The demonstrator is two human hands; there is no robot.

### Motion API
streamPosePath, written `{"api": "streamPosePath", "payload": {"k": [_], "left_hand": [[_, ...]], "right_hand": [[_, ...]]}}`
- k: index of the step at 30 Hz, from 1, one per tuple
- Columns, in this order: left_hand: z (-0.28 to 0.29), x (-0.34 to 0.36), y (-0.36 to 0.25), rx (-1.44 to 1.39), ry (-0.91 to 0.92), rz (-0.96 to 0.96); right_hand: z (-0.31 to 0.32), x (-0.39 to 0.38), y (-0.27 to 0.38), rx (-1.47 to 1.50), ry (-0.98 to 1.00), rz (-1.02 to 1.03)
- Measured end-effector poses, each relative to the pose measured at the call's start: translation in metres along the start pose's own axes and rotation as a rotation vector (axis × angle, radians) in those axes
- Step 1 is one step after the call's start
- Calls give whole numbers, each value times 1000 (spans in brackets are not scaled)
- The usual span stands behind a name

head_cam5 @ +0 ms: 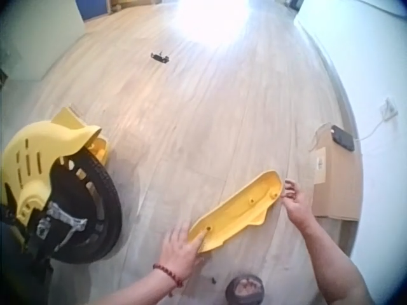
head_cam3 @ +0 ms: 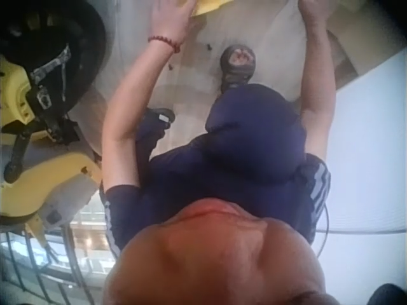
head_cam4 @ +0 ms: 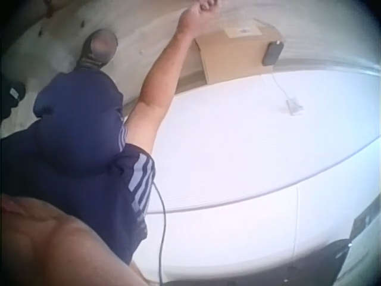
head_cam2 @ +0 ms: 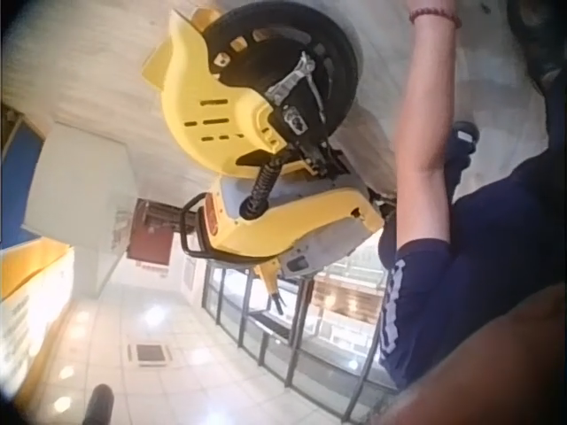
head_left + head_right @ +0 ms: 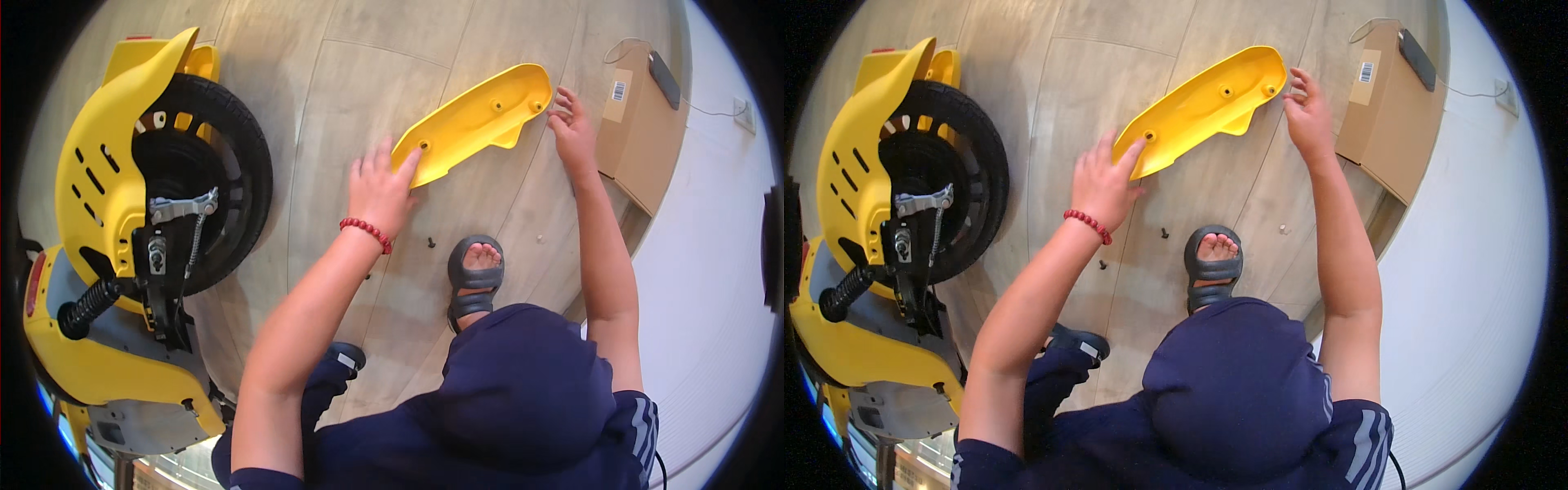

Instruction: Installing a yellow fairing onto a scooter using a screwdriver.

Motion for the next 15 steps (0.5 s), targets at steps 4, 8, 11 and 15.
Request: {"api": "streamPosePath", "payload": {"k": [4,8,11,15], "left_hand": [[-9,5,19,-196,-4,25],[9,15,32,-564,-41,-58],[20,20,39,-705,-3,47],[36,9,58,-844,-26,94]], "right_hand": [[-29,-6,15,390,108,-216],[-16,19,0,291,77,-184],[-6,29,4,170,3,-112],[-32,27,44,-331,61,209]]}}
Point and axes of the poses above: each hand's wrist, its own x-axis towards the middle knuckle, its own z-axis out of the back of the hand, y = z × x, the point moved 7 cm from there along x, towards the middle knuckle, and after that the axes turned 2 degrees about -x, right-handed, at the moved point
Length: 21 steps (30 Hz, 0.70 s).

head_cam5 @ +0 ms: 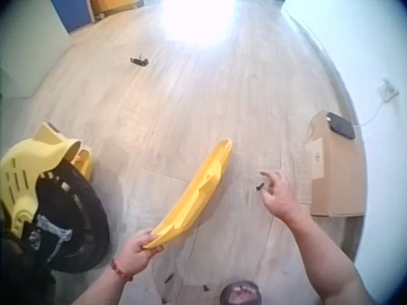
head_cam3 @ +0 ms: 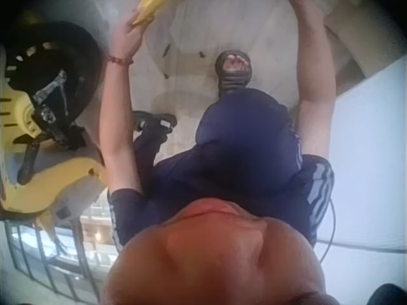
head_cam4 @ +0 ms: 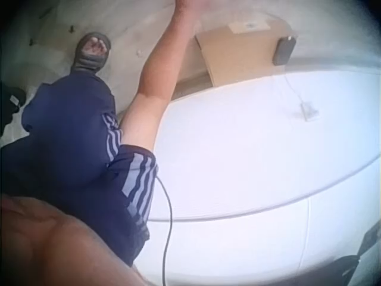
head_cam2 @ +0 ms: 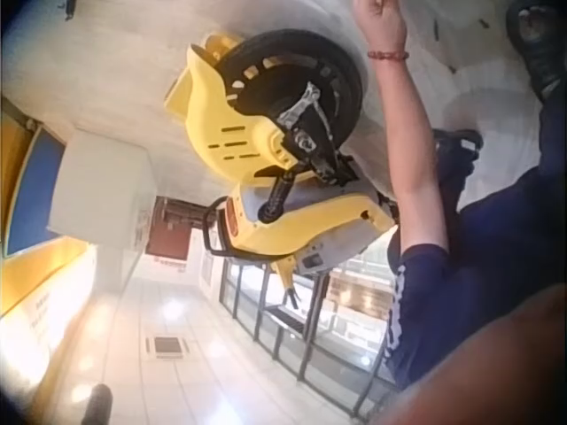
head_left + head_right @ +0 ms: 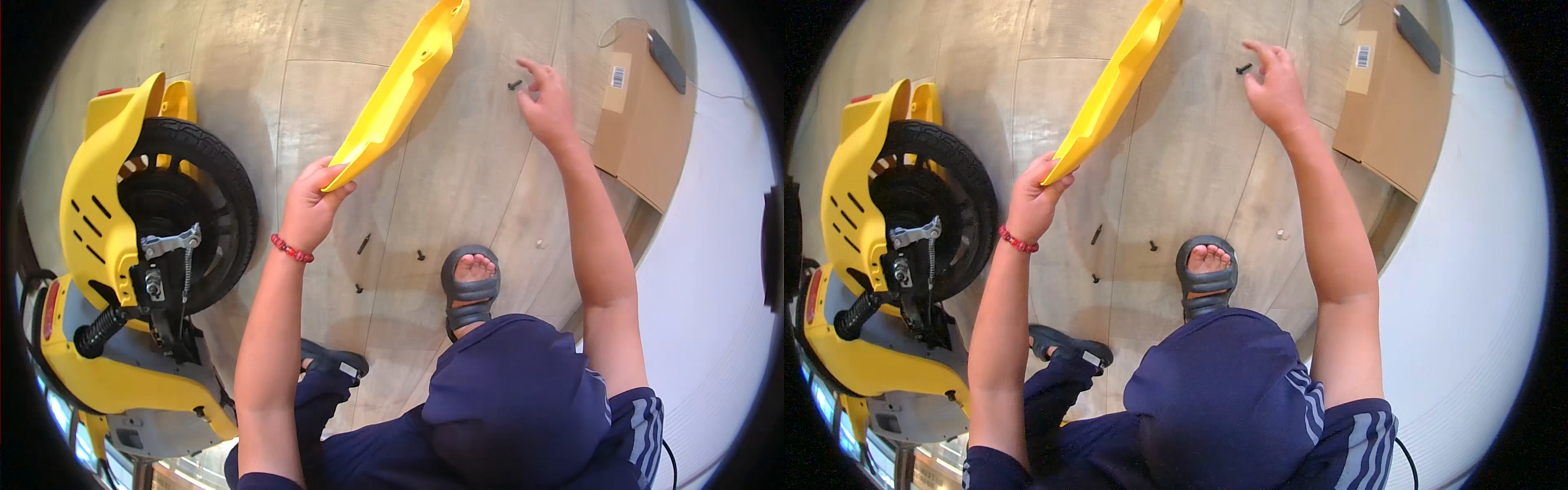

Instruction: Installing a yellow fairing onto a scooter using a screwdriver.

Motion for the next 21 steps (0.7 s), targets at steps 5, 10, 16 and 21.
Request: {"api": "streamPosePath", "payload": {"k": [5,10,16,21], "left_hand": [[13,-34,-13,-19,-45,-39],[36,-73,-39,-384,22,158],[93,-157,-63,-640,183,352],[132,-239,-78,-825,313,516]], "right_hand": [[-18,-13,12,-104,23,206],[-26,-18,-6,-237,41,156],[-33,-6,12,-293,-1,154],[-9,20,149,610,551,69]]}}
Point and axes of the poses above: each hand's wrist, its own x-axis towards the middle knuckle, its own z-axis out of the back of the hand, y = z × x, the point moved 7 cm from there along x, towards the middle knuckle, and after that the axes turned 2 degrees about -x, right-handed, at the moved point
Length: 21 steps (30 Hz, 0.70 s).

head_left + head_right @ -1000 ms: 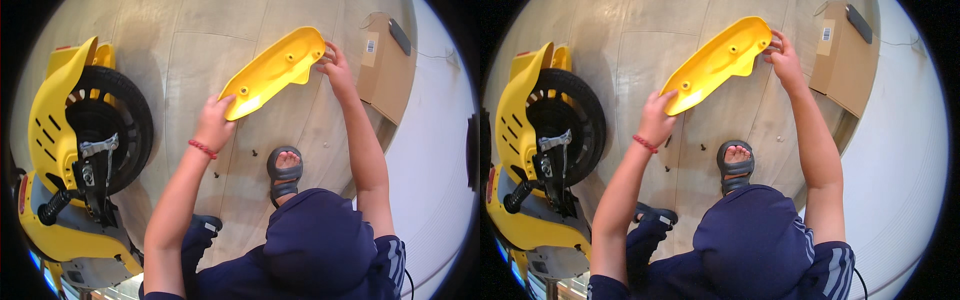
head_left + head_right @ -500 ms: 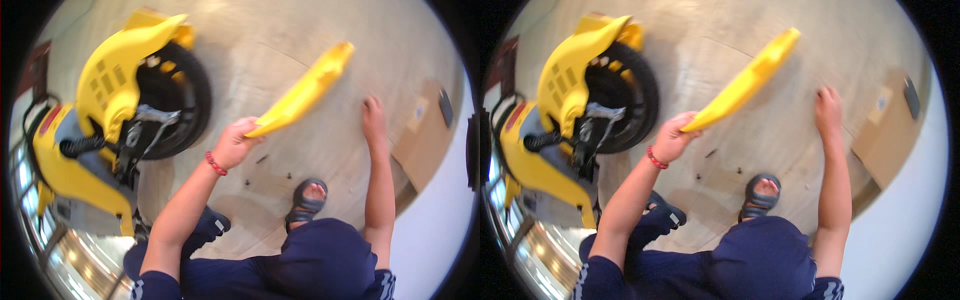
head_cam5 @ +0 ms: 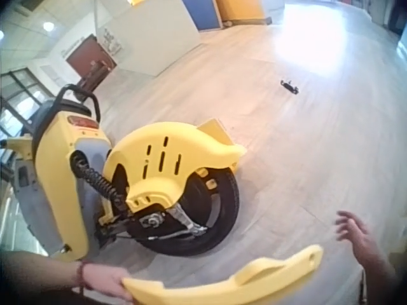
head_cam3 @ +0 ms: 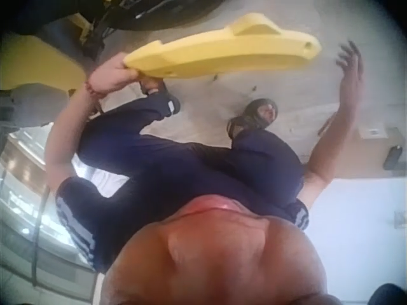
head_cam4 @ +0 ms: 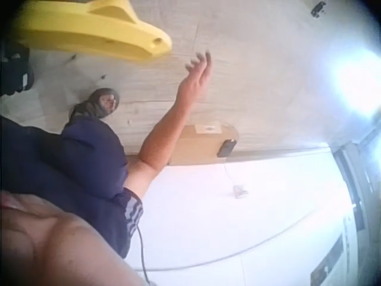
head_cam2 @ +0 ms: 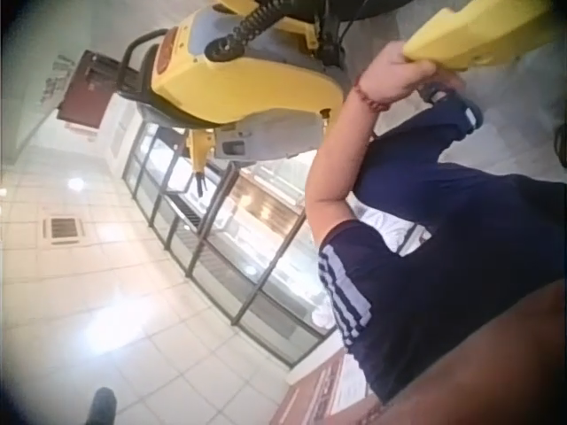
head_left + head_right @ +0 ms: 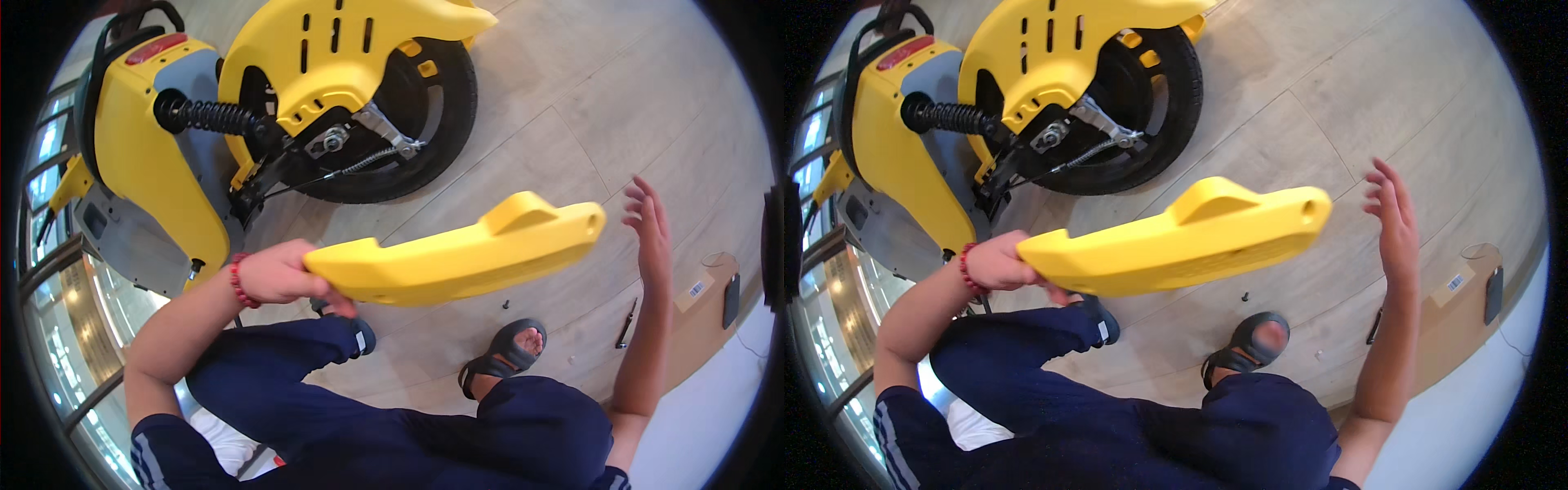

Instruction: Installing a yellow fairing onto a scooter using a screwdriver.

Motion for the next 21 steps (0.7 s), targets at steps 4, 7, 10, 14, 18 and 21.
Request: {"api": "streamPosePath", "payload": {"k": [4,7,10,14,18,21], "left_hand": [[17,-63,16,-282,-53,-57],[45,-103,37,-334,-26,-143],[71,-113,54,-375,-35,-205],[114,-98,71,-274,-290,-320],[142,-94,82,16,-559,-245],[144,-99,83,89,-655,-279]], "right_hand": [[-108,1,124,168,665,-29],[-173,-5,171,79,862,-100],[-210,2,183,46,852,-162],[-239,31,166,95,737,-36],[-251,34,158,-28,705,56],[-254,29,133,-49,811,4]]}}
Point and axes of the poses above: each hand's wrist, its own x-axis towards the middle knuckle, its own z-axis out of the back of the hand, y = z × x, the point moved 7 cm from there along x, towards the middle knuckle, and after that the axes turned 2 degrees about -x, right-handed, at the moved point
